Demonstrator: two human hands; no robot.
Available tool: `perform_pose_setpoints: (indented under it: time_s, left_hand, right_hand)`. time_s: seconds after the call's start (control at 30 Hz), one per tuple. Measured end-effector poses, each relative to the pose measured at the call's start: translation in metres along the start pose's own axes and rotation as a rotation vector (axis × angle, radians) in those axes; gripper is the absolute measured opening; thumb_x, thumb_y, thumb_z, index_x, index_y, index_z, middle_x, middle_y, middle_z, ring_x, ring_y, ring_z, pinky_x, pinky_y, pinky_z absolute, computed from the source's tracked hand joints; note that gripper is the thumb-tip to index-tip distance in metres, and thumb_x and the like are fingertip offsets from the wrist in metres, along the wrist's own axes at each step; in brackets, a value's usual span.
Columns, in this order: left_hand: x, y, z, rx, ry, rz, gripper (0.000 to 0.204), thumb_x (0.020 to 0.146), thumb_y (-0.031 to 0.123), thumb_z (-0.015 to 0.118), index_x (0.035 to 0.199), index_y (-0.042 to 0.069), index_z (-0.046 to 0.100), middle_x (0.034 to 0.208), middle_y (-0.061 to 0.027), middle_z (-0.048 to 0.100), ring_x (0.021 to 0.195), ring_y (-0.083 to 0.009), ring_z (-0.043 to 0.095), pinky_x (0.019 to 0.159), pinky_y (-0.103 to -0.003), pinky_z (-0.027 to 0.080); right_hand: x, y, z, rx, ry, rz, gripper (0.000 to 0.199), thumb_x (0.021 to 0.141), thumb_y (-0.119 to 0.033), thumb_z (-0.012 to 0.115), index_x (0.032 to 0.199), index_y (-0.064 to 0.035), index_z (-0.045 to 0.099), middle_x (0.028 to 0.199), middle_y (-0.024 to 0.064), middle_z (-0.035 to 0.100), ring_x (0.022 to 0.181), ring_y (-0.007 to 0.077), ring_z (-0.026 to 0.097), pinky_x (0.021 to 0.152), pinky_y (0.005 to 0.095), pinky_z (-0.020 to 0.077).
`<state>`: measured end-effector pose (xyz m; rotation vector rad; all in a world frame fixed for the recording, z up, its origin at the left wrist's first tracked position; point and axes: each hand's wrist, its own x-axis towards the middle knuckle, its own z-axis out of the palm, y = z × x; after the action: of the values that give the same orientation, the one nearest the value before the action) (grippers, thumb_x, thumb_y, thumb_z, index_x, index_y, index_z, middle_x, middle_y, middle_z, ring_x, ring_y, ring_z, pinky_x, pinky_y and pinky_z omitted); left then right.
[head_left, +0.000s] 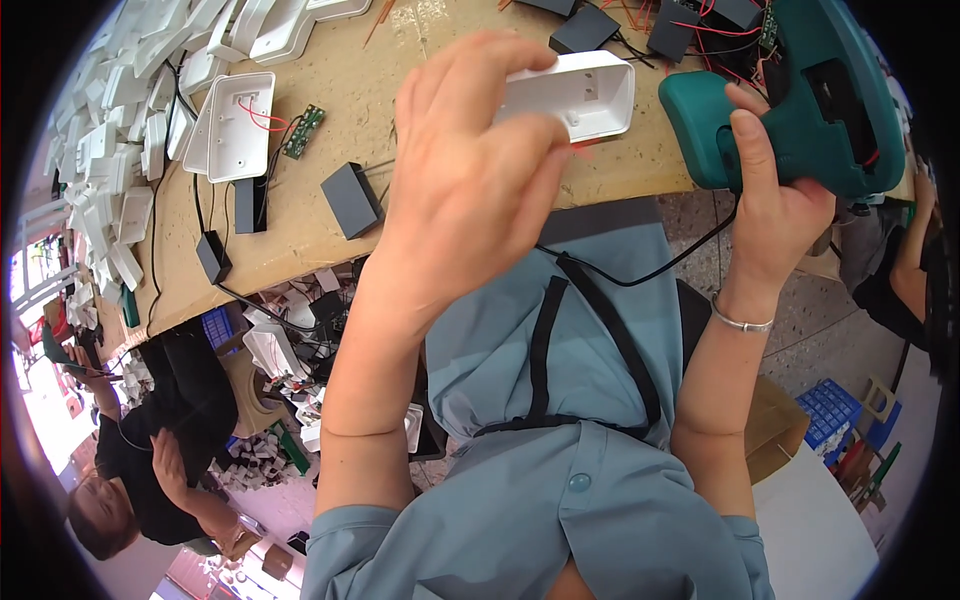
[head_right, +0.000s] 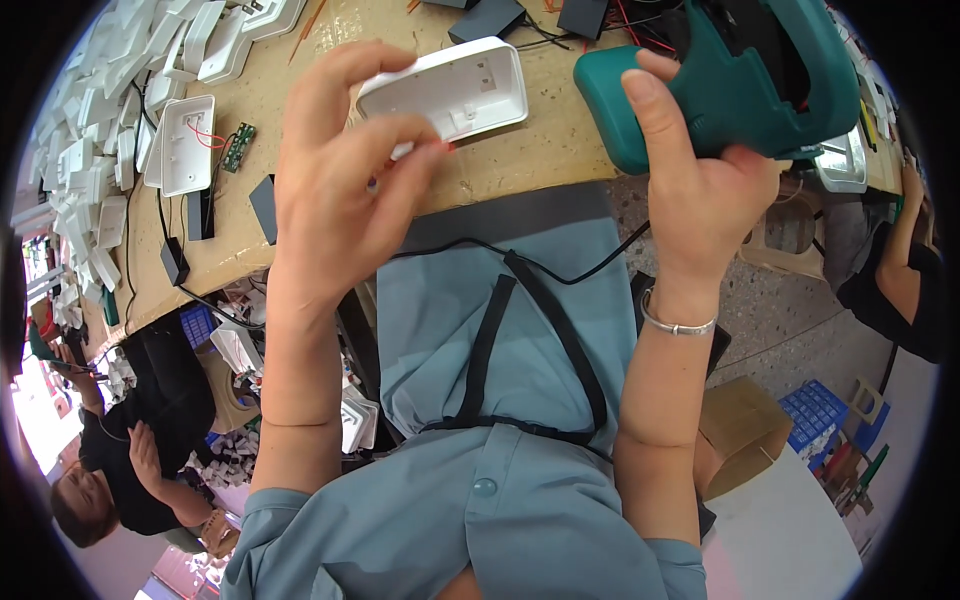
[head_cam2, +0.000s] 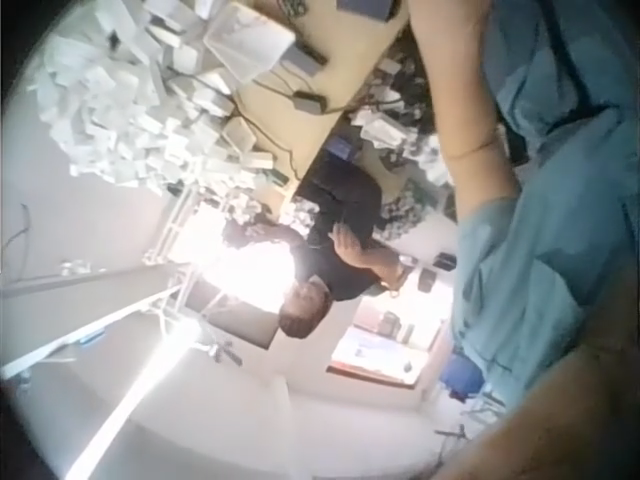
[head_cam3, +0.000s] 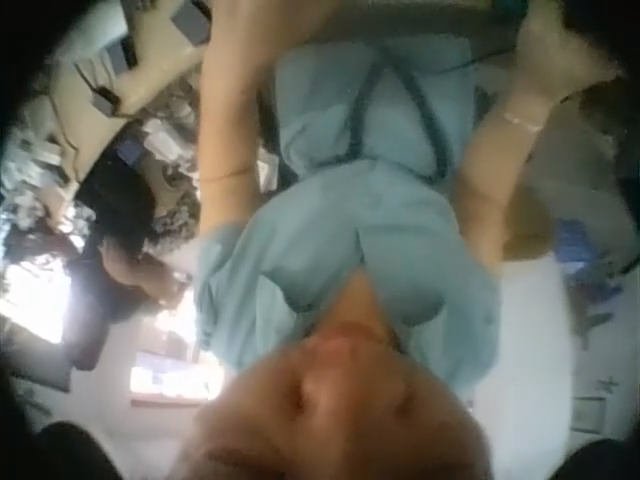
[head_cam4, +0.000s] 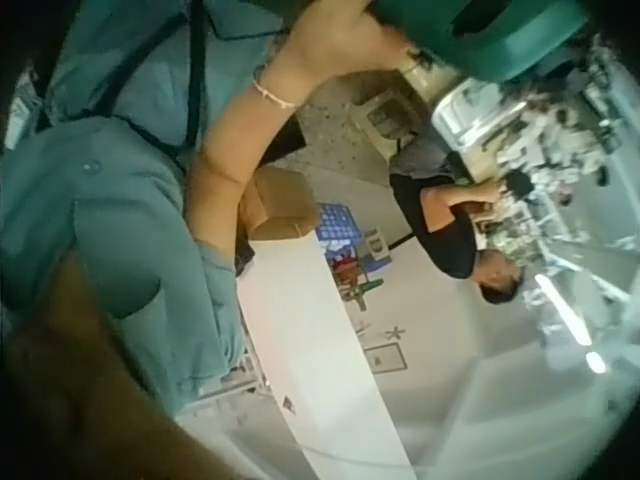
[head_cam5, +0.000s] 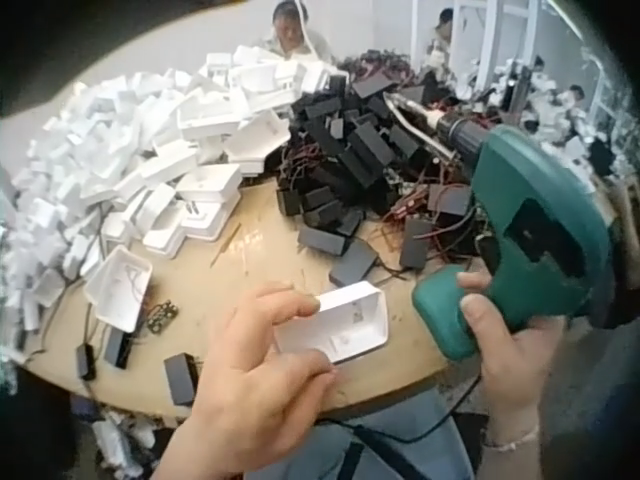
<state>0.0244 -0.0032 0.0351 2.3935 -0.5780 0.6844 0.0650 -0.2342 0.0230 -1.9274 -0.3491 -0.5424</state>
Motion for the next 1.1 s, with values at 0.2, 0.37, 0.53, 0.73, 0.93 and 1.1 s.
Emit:
perform_pose_setpoints:
  time_s: [0.2,0.37,0.53,0.73,0.93,1.1]
  left_hand:
    - [-0.002,0.02,-0.001,-0.273,-0.013,-0.021,0.012,0.063,0.003,0.07,0.074,0.004,0.066,0.11,-0.0135,0.057,0.112,-0.0337,0.048,0.094,-0.043,0.038]
    - [0.013,0.014,0.01,0.108,-0.017,-0.1,0.008,0.07,0.008,0.066,0.076,0.003,0.067,0.11,-0.0092,0.059,0.106,-0.0264,0.051,0.09,-0.039,0.036]
    - [0.014,0.007,0.025,0.128,0.026,-0.116,0.007,0.07,0.007,0.063,0.073,0.0,0.066,0.105,-0.0116,0.059,0.097,-0.0273,0.055,0.086,-0.041,0.036]
    - [0.016,0.004,0.03,0.118,-0.021,-0.19,0.011,0.072,0.006,0.062,0.075,-0.002,0.067,0.103,-0.0128,0.06,0.093,-0.0282,0.057,0.082,-0.037,0.042]
    - [0.029,0.014,0.018,0.108,-0.091,-0.213,0.01,0.072,0.004,0.062,0.079,-0.002,0.064,0.094,-0.0128,0.057,0.087,-0.0304,0.056,0.075,-0.039,0.044]
    - [0.029,0.012,0.021,0.089,-0.093,-0.268,0.008,0.071,0.005,0.06,0.072,-0.002,0.063,0.091,-0.0138,0.057,0.087,-0.0319,0.055,0.075,-0.041,0.043]
  right_hand:
    - [0.012,0.0,0.006,0.175,0.014,-0.136,0.04,0.083,0.001,0.063,0.12,0.0072,0.05,0.115,0.0174,0.059,0.087,0.0191,0.064,0.079,0.0264,0.0497]
    - [-0.001,-0.017,-0.013,0.143,-0.029,-0.147,0.044,0.081,0.008,0.057,0.124,0.0078,0.046,0.122,0.0217,0.054,0.085,0.0186,0.064,0.075,0.0258,0.0493]
    - [-0.048,-0.039,-0.05,0.261,-0.012,0.035,0.06,0.076,-0.001,0.061,0.13,0.0077,0.036,0.126,0.024,0.049,0.077,0.0189,0.06,0.068,0.0288,0.0481]
    - [-0.105,-0.047,-0.089,0.233,-0.11,0.309,0.063,0.076,-0.009,0.067,0.13,0.006,0.037,0.124,0.0217,0.051,0.071,0.0177,0.058,0.063,0.0275,0.0457]
    - [-0.127,-0.05,-0.09,0.27,-0.26,0.481,0.065,0.078,-0.017,0.071,0.13,0.0059,0.039,0.12,0.0223,0.055,0.072,0.0176,0.059,0.064,0.0272,0.0467]
    - [-0.116,-0.056,-0.076,0.25,-0.319,0.58,0.062,0.079,-0.012,0.068,0.131,0.0057,0.039,0.119,0.0225,0.055,0.074,0.0174,0.059,0.067,0.029,0.0484]
